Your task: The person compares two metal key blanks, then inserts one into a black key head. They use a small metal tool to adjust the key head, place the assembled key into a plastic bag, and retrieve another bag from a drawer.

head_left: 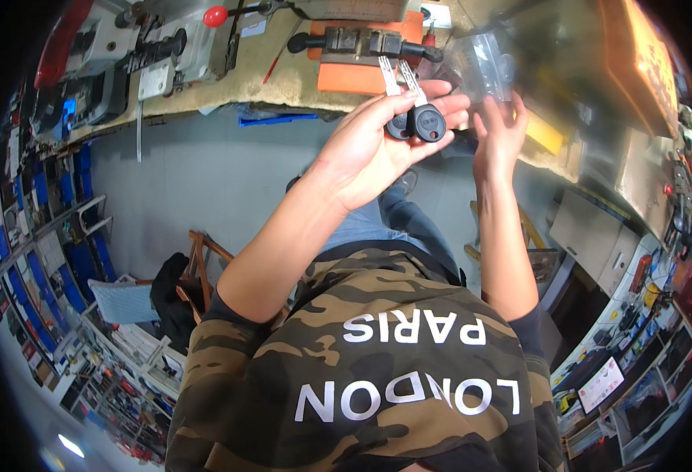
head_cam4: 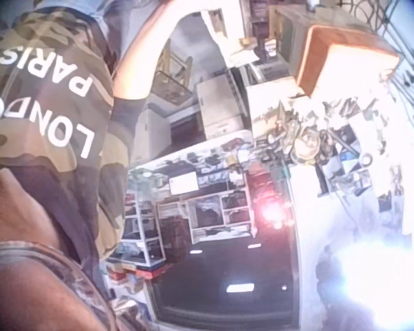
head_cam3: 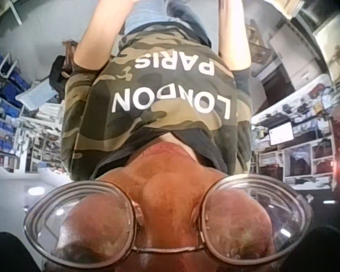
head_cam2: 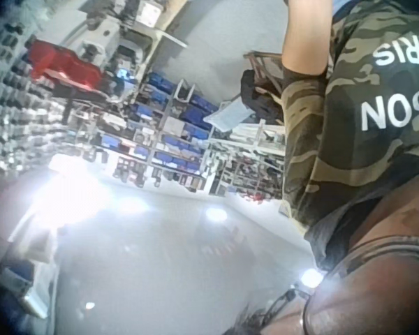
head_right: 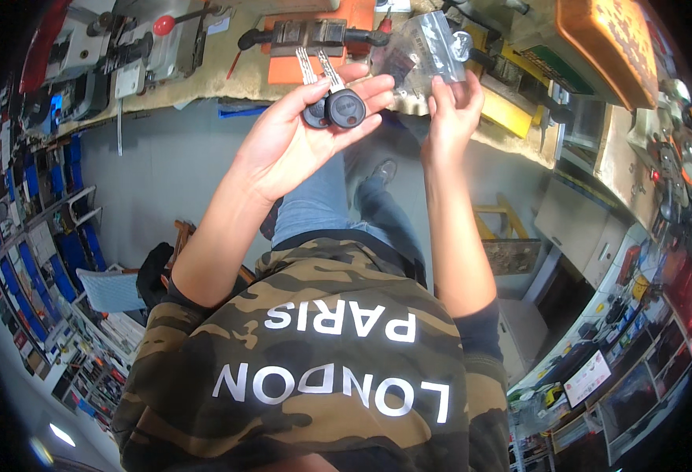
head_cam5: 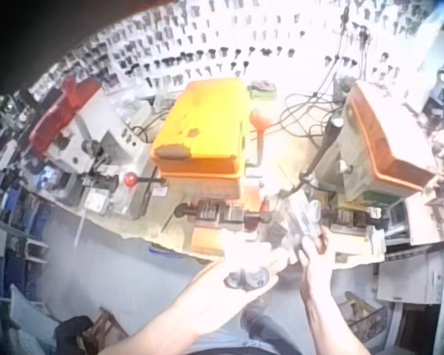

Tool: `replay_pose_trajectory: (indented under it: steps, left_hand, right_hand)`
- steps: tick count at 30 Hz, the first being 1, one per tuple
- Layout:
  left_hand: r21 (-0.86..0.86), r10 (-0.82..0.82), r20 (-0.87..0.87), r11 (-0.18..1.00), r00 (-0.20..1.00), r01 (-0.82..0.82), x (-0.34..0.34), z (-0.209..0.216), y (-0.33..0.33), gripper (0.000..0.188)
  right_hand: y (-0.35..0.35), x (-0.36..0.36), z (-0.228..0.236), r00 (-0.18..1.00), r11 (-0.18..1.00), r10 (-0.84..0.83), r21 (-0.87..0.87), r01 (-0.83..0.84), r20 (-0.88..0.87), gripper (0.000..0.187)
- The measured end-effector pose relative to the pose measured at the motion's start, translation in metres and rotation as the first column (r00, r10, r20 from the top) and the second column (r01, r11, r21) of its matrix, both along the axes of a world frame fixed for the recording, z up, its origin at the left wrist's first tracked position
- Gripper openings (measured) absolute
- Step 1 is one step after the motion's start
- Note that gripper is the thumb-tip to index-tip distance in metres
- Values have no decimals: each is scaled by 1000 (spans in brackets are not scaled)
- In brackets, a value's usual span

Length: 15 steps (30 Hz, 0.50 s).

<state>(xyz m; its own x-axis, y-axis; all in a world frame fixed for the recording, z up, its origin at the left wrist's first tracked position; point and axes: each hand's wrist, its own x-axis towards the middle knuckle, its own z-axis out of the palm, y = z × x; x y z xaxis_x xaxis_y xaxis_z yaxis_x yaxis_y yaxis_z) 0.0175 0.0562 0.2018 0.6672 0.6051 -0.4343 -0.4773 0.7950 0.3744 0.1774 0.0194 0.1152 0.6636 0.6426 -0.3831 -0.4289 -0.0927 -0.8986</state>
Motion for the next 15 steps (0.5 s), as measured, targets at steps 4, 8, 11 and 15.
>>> replay_pose_trajectory:
  steps: [4, 8, 11, 15]
  left_hand:
    - [170, 61, -162, 985, 985, -33, 2, -15, -6, 35]
    - [155, 83, -116, 986, 990, -65, 12, -36, -10, 32]
    - [86, 78, -116, 994, 990, -68, 14, -51, -11, 29]
    - [92, 60, -199, 995, 978, -42, 12, -60, -15, 30]
  right_hand:
    - [-38, -17, 12, 996, 996, 87, -24, -87, 12, 52]
    - [-34, -27, -10, 977, 987, 158, -9, -161, -146, 49]
    - [-30, -25, -27, 961, 989, 122, -54, -140, -250, 29]
    - [-35, -10, -24, 982, 987, 143, -62, -151, -123, 21]
